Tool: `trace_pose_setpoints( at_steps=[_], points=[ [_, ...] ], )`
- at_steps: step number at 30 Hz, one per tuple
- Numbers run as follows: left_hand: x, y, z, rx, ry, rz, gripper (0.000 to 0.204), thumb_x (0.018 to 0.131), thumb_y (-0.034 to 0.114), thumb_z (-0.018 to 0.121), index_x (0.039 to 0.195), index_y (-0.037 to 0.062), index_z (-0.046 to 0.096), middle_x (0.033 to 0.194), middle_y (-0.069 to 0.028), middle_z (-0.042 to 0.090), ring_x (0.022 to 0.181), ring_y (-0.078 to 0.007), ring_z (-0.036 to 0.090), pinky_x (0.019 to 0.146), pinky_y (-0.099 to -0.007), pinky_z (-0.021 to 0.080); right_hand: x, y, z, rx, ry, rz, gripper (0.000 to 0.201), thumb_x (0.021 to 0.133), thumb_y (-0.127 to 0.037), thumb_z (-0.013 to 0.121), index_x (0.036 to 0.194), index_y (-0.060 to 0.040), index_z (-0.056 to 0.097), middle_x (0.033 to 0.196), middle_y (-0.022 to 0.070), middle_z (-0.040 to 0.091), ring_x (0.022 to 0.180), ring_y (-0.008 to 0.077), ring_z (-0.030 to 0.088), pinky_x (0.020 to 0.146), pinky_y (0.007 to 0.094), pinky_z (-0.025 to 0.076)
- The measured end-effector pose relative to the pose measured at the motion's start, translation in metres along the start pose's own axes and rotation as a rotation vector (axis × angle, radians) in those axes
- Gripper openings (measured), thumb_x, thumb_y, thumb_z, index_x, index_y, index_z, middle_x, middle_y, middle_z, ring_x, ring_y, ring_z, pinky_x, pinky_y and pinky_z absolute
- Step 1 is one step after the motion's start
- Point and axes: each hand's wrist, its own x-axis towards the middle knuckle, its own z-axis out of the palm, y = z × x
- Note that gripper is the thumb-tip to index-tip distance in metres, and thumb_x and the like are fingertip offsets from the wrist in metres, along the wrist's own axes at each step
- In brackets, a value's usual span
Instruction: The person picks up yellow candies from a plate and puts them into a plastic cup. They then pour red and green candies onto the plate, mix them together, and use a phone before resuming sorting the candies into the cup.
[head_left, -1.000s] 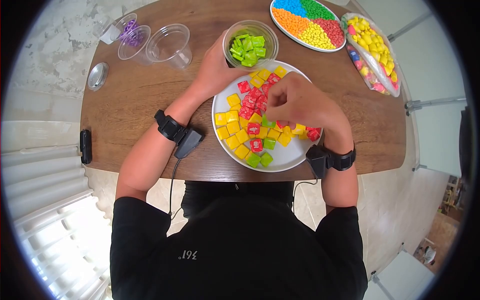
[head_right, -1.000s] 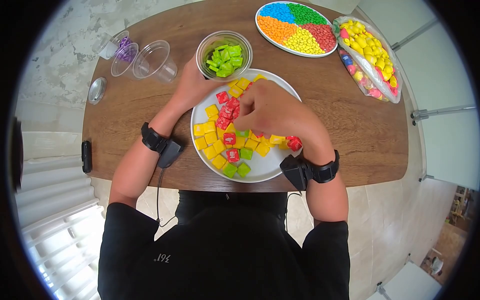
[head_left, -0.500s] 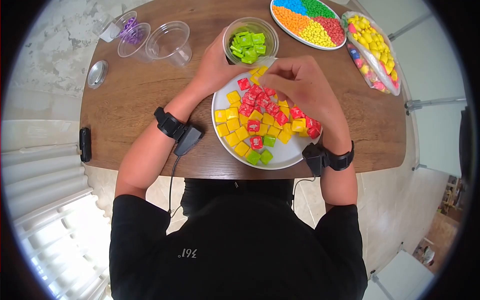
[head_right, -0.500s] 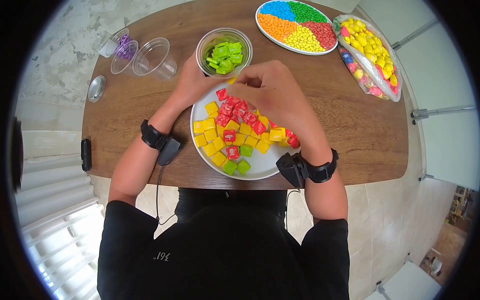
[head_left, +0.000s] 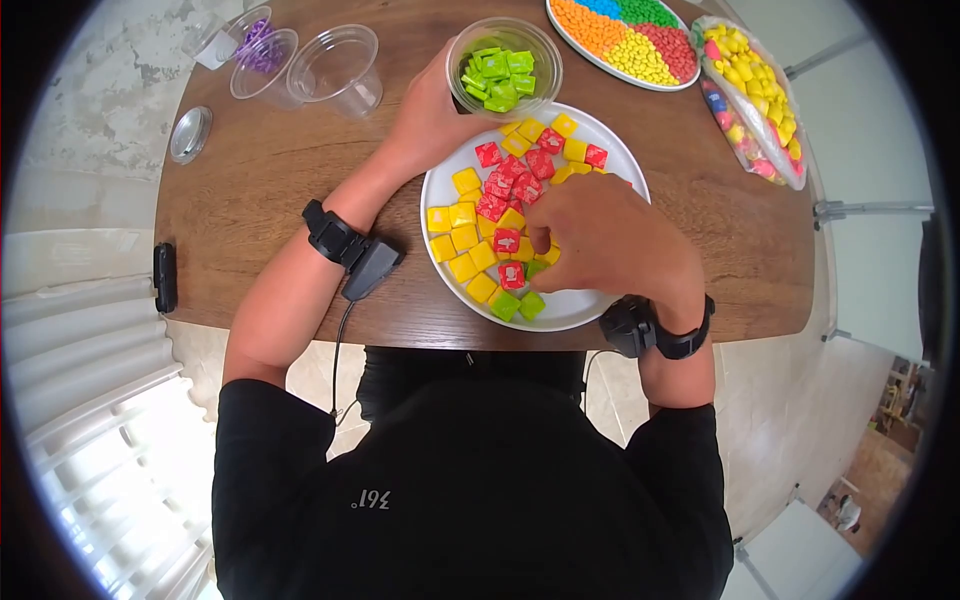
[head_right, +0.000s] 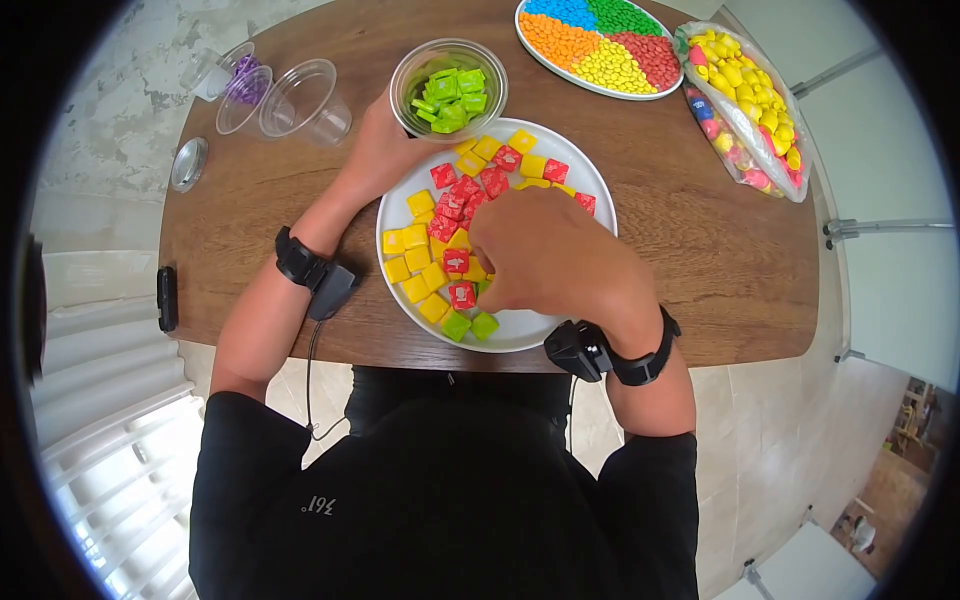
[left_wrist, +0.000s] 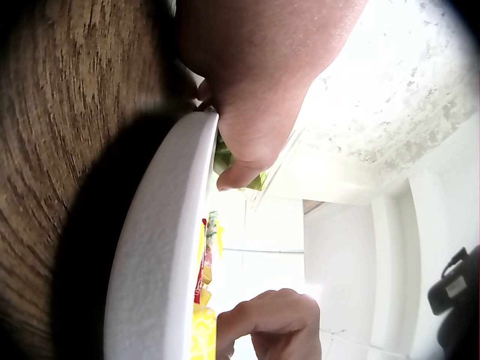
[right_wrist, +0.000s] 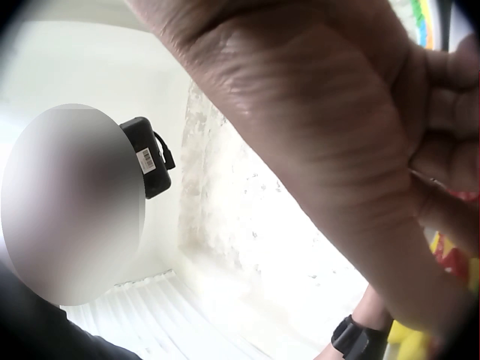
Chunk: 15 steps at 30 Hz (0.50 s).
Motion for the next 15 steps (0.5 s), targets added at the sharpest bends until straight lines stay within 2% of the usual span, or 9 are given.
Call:
trace_pose_setpoints(
  at_steps=[3, 9, 11, 15],
  points=[
    [0.0, 0.001, 0.0, -0.008, 0.007, 0.016, 0.084, 0.074, 0.011, 0.091, 0.148, 0.0045, 0.05, 0.138, -0.0142, 0.065, 0.128, -0.0263, 0.064, 0.109, -0.0389, 0.05, 0.001, -0.005, 0.007, -0.045, 0.071, -0.046, 0.02, 0.07, -0.022, 0.081, 0.073, -0.0052, 0.07, 0.082, 0.0125, 0.069, 0.084, 0.0336, 0.068, 0.078, 0.0444, 0.053],
    [0.001, 0.002, -0.001, 0.01, -0.015, -0.011, 0.084, 0.075, 0.011, 0.09, 0.148, 0.0039, 0.05, 0.139, -0.0143, 0.065, 0.129, -0.0264, 0.064, 0.109, -0.0388, 0.05, 0.005, -0.004, 0.002, -0.062, -0.098, 0.013, 0.016, 0.068, -0.018, 0.078, 0.072, -0.0055, 0.069, 0.082, 0.0134, 0.069, 0.085, 0.0347, 0.068, 0.077, 0.0453, 0.053],
    [0.0, 0.003, -0.001, 0.0, -0.013, -0.018, 0.084, 0.075, 0.011, 0.09, 0.148, 0.004, 0.05, 0.139, -0.0143, 0.064, 0.129, -0.0265, 0.063, 0.109, -0.0387, 0.05, -0.001, -0.001, 0.011, -0.045, 0.103, -0.06, 0.018, 0.067, -0.018, 0.079, 0.072, -0.0043, 0.069, 0.081, 0.0143, 0.069, 0.083, 0.0359, 0.068, 0.076, 0.0457, 0.053],
    [0.0, 0.004, -0.001, -0.01, -0.012, -0.033, 0.084, 0.075, 0.011, 0.09, 0.148, 0.004, 0.05, 0.14, -0.0145, 0.064, 0.129, -0.0265, 0.063, 0.11, -0.0387, 0.049, -0.003, -0.009, 0.016, -0.154, 0.177, -0.064, 0.021, 0.068, -0.02, 0.079, 0.075, -0.0024, 0.069, 0.082, 0.0159, 0.069, 0.083, 0.0371, 0.068, 0.077, 0.0466, 0.053]
  ],
)
